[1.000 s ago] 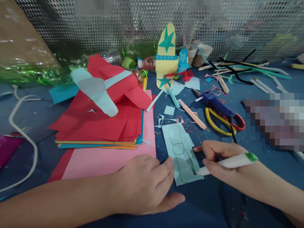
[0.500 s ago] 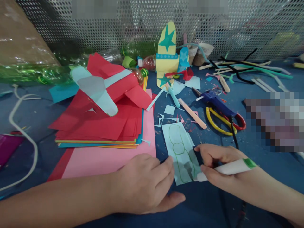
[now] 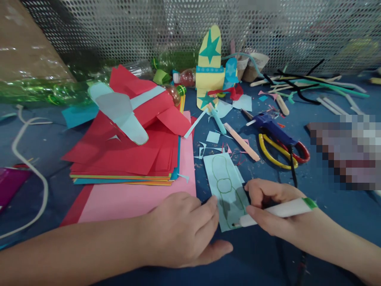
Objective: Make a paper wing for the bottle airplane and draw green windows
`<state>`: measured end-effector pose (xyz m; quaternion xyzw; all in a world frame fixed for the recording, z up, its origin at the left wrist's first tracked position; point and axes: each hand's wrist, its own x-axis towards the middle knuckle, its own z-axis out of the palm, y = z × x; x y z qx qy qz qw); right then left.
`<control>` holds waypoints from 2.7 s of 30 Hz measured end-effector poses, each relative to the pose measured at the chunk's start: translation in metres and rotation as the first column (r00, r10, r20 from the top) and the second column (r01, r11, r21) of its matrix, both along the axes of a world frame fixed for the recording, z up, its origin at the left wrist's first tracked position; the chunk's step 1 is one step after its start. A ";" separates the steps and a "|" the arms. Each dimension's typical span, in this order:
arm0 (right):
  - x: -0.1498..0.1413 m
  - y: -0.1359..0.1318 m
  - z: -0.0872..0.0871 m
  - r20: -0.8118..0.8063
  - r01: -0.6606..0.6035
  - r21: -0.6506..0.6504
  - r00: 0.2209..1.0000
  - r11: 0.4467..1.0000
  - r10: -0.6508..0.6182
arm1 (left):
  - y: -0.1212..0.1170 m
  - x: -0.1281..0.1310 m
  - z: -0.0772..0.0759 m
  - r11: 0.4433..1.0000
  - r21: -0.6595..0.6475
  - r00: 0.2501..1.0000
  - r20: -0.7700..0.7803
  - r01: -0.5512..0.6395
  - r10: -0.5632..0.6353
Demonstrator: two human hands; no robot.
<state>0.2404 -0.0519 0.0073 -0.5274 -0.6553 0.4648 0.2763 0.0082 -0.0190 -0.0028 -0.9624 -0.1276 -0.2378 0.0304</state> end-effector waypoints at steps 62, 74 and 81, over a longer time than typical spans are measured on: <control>-0.007 0.005 -0.001 0.103 0.071 -0.021 0.992 0.997 -0.068 | -0.001 -0.001 0.000 1.000 0.004 0.999 -0.032 0.005 -0.005; -0.008 0.006 -0.002 0.091 0.074 0.031 0.993 0.997 -0.076 | -0.001 0.001 -0.001 1.000 0.009 1.000 -0.018 -0.003 0.003; -0.007 0.006 -0.002 0.047 0.111 -0.005 0.993 0.994 -0.110 | -0.001 -0.001 0.000 1.000 0.013 1.000 -0.024 -0.002 0.002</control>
